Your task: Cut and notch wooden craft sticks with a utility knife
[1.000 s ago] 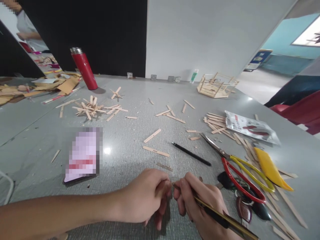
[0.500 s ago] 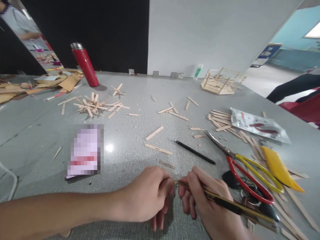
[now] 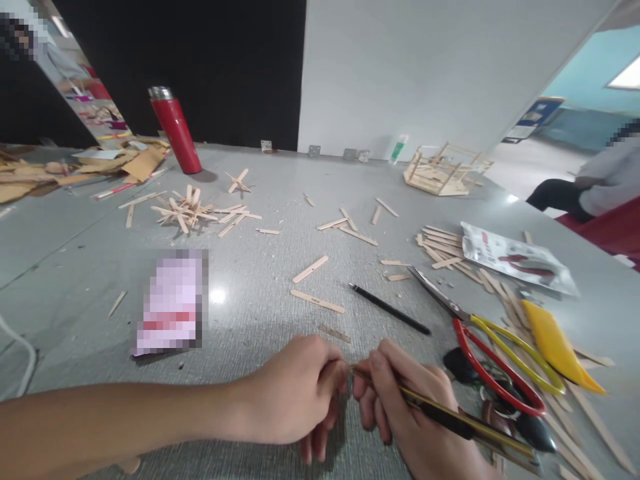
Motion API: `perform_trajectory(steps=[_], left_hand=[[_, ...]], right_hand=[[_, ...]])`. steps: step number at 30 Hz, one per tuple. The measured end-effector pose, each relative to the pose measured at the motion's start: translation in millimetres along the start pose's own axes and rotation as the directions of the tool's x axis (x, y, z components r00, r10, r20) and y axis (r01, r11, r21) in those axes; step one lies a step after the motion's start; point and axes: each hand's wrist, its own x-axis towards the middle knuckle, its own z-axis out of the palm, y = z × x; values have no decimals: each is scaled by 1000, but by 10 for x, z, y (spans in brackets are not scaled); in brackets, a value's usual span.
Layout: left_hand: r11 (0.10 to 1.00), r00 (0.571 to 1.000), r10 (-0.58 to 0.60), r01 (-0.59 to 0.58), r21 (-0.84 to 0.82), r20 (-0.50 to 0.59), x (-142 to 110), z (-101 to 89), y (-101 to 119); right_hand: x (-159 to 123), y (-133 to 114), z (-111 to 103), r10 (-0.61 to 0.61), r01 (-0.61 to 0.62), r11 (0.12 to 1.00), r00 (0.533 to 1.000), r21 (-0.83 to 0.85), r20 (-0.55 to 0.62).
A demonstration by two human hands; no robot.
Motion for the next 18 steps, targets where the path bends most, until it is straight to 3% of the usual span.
perform_trajectory(steps=[9,12,15,18], left_hand=[[1000,1000,23,-23,-21,-2,13,-2,-17],[999,999,32,-32,-26,-1,14,-3,-46],[999,999,35,-35,-35,7,16,-13,-49],[998,999,37,-36,-43,30,6,-29,-15]], right_hand=[[10,4,-37,-108,112,989,993,-92,51],[-1,-48,-18,-154,153,978,988,-140,3],[-15,-59,11,-235,220,947,971,-234,-38],[-10,-14,22,-336,329,898,941,-292,27]])
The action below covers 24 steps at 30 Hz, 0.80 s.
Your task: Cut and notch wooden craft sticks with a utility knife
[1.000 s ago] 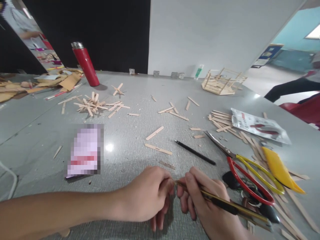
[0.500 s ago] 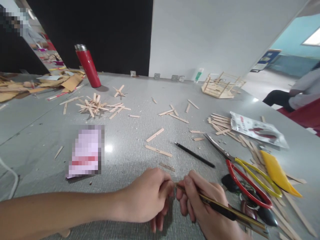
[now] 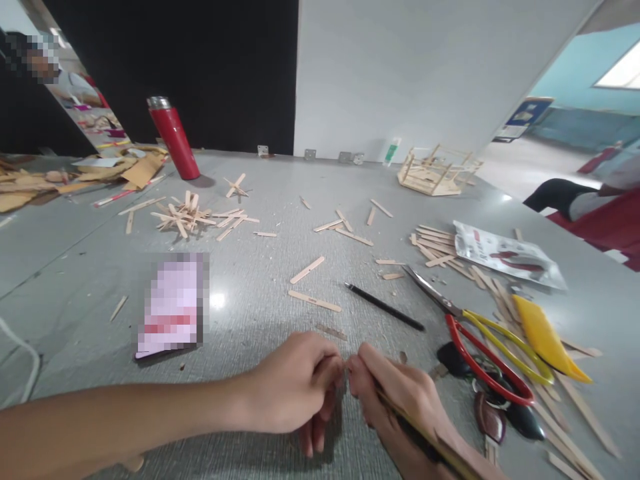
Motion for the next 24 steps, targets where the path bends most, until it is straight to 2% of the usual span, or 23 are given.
perform_trajectory(steps=[5,8,11,15,21,24], left_hand=[[1000,999,8,-8,-6,33,-19,-14,37],[1000,999,12,-12,-9,30,-4,-20,20],[1000,1000,13,-13,-11,22,23,-20,-13],[1000,1000,3,-3,-17,8,49,0,-36],[1000,1000,-29,29,9,7,42,16,20],[996,996,-67,63,63,56,32,-63,82]], right_hand=[[39,27,-27,-193,195,980,979,-23,66],[55,-12,-56,-198,201,978,978,-52,63],[36,-23,-49,-126,127,991,992,-50,21],[12,25,-1,79,-77,996,996,52,-35],[28,51,-23,307,-287,912,951,292,-24],[11,16,-108,375,-339,860,927,381,-23]])
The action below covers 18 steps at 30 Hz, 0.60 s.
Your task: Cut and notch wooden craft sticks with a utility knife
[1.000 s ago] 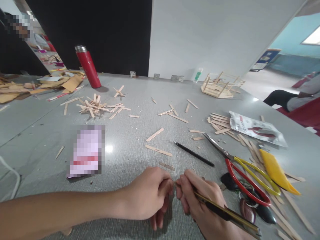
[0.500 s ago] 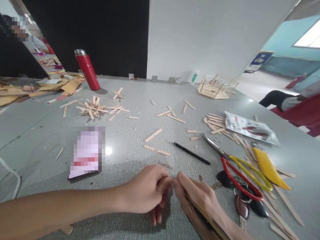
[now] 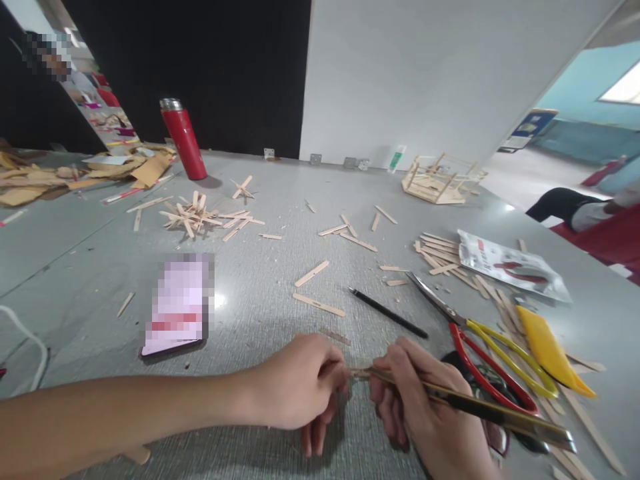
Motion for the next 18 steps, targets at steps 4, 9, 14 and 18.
perform_trajectory(steps=[4,9,14,18], left_hand=[[988,969,-111,84,128,222,-27,-230,118],[967,915,-189,111,229,355,-41,-439,243],[955,912,-200,100,278,359,-35,-425,271],[947,917,-203,94,306,345,-25,-395,277]], right_hand=[[-77,-76,-104,-193,209,969,973,-132,124],[-156,-75,-65,-252,302,940,929,-161,270],[-197,50,45,-220,288,938,924,-191,311],[-193,102,60,-208,296,924,920,-241,331]])
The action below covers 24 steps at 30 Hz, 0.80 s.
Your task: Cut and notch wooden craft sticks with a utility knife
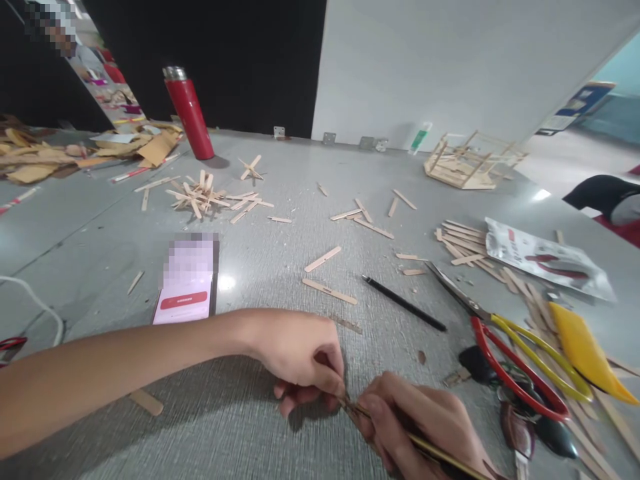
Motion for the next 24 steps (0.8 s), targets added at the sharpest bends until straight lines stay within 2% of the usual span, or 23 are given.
perform_trajectory(steps=[7,13,20,24], left_hand=[[1000,1000,15,-15,20,-11,10,-19,-7],[999,1000,21,-20,26,-17,4,-9,12],[1000,1000,13,-12,27,-13,12,-15,-4],[1000,1000,14,-14,25,5,7,-33,-14]], right_hand=[[8,-37,-11,15,-15,999,1000,-34,2],[28,-30,-21,-12,15,998,999,-54,47],[62,-24,-28,-85,92,983,995,-161,50],[38,-14,-17,-59,63,994,997,-86,45]])
